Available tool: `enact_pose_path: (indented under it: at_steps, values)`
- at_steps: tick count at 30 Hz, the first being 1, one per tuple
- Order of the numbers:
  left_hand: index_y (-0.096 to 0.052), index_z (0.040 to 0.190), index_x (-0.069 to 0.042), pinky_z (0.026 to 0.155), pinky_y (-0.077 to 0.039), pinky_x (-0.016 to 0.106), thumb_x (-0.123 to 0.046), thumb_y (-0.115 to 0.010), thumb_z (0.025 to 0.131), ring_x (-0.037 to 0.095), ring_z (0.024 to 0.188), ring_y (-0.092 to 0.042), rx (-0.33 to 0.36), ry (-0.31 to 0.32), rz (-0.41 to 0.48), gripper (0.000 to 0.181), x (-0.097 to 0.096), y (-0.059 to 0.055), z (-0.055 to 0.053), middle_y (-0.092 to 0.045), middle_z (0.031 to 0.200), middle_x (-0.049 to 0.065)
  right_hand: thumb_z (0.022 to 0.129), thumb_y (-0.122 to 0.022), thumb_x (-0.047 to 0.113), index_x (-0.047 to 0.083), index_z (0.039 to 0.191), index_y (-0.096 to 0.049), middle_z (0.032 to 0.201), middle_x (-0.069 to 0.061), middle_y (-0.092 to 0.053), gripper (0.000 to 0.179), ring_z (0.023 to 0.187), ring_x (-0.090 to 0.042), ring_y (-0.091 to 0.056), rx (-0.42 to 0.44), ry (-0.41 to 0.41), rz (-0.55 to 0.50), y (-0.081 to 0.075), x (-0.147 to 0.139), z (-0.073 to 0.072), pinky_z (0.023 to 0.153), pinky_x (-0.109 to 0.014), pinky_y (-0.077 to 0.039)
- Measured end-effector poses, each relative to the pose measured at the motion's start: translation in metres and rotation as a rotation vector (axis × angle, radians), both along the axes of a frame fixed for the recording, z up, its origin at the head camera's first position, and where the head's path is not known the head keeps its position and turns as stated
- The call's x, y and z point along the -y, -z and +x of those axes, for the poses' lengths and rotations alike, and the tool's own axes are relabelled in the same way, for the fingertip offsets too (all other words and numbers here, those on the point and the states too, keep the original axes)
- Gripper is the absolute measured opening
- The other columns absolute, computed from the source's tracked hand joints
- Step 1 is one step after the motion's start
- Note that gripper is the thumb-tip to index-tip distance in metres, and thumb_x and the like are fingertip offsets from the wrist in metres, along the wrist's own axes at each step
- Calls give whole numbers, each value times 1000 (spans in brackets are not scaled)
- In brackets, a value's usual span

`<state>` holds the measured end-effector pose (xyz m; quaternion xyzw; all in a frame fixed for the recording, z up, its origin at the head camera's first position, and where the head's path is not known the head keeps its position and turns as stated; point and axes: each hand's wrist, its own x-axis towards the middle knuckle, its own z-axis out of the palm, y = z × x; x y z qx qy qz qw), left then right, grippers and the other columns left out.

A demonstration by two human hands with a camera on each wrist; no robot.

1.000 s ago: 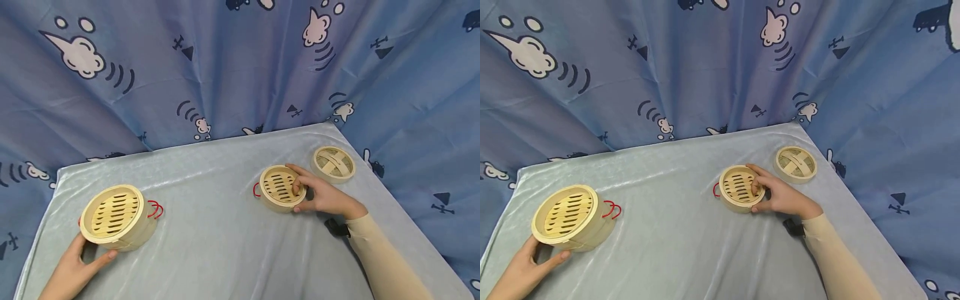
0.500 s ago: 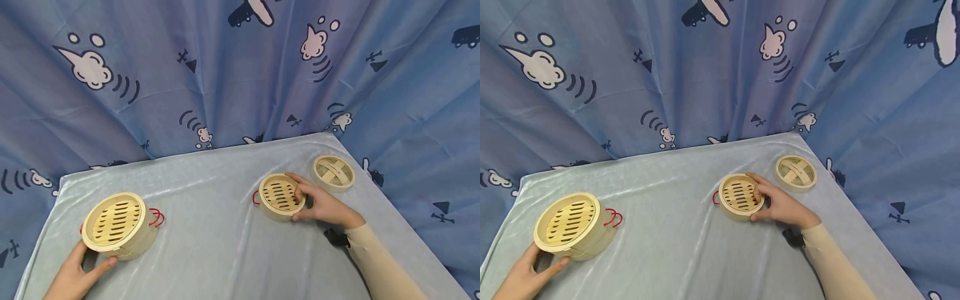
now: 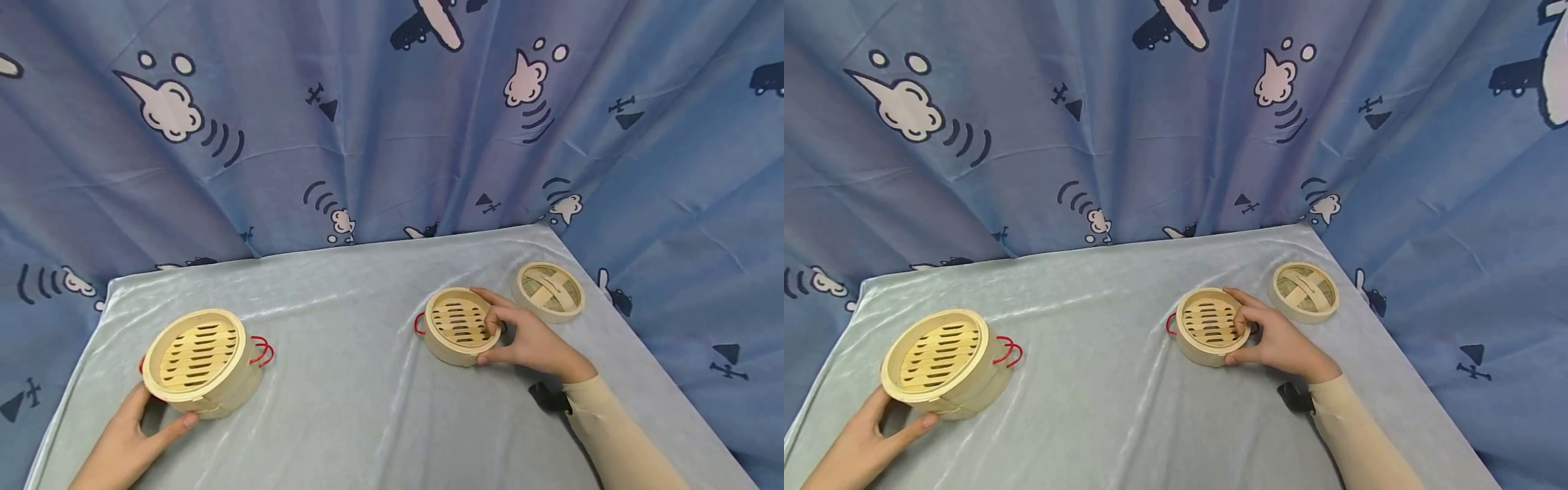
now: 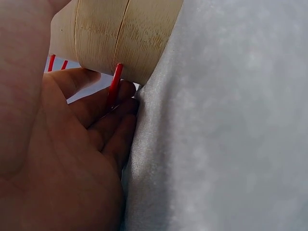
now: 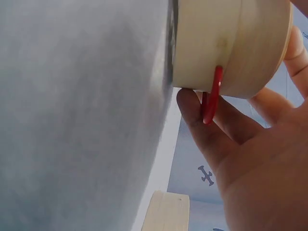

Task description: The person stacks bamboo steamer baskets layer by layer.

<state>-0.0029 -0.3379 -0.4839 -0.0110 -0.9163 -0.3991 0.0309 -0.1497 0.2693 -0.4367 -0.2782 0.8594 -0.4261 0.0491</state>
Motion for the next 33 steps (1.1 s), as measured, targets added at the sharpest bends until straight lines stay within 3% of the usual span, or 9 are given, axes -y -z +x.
enact_pose_path:
  at_steps: [7, 14, 17, 24, 33]
  values:
    - [-17, 159, -37, 100, -10, 0, -21, -81, 85, -6, 139, -14, -43, 3, -4, 99, 0, 2, 1, -24, 160, 9, 63, -95, 40, 23, 83, -55, 157, 2, -35, 48, 144, -20, -31, -29, 11, 3, 24, -9, -14, 94, -22, -34]
    - [-19, 158, -36, 98, -11, -2, -19, -84, 82, -8, 138, -16, -80, 15, -10, 102, 2, 6, 0, -26, 159, 8, 64, -96, 33, 19, 97, -66, 155, -1, -36, 47, 143, -26, -31, -31, 8, -2, 24, -1, -14, 105, -17, -26]
    - [-19, 159, -36, 99, -11, -1, -20, -85, 81, -7, 138, -16, -86, 20, -12, 104, 2, 6, -2, -27, 159, 8, 64, -96, 31, 19, 101, -67, 155, -3, -36, 49, 143, -29, -29, -49, 11, 8, 24, 3, -13, 107, -17, -24]
    - [-15, 159, -37, 99, -9, -1, -22, -86, 80, -7, 139, -14, -82, 15, -23, 108, 3, 7, -3, -26, 159, 8, 66, -92, 45, 29, 113, -69, 157, 7, -33, 55, 142, -20, -31, -94, -10, 44, 15, 21, -18, 103, -23, -33]
    - [-15, 159, -38, 97, -11, 0, -25, -83, 84, -7, 136, -19, -66, 16, -28, 102, 3, 6, -5, -28, 158, 9, 66, -93, 43, 29, 117, -69, 157, 6, -34, 59, 144, -18, -29, -135, -86, -32, -5, 66, -30, 95, -34, -39]
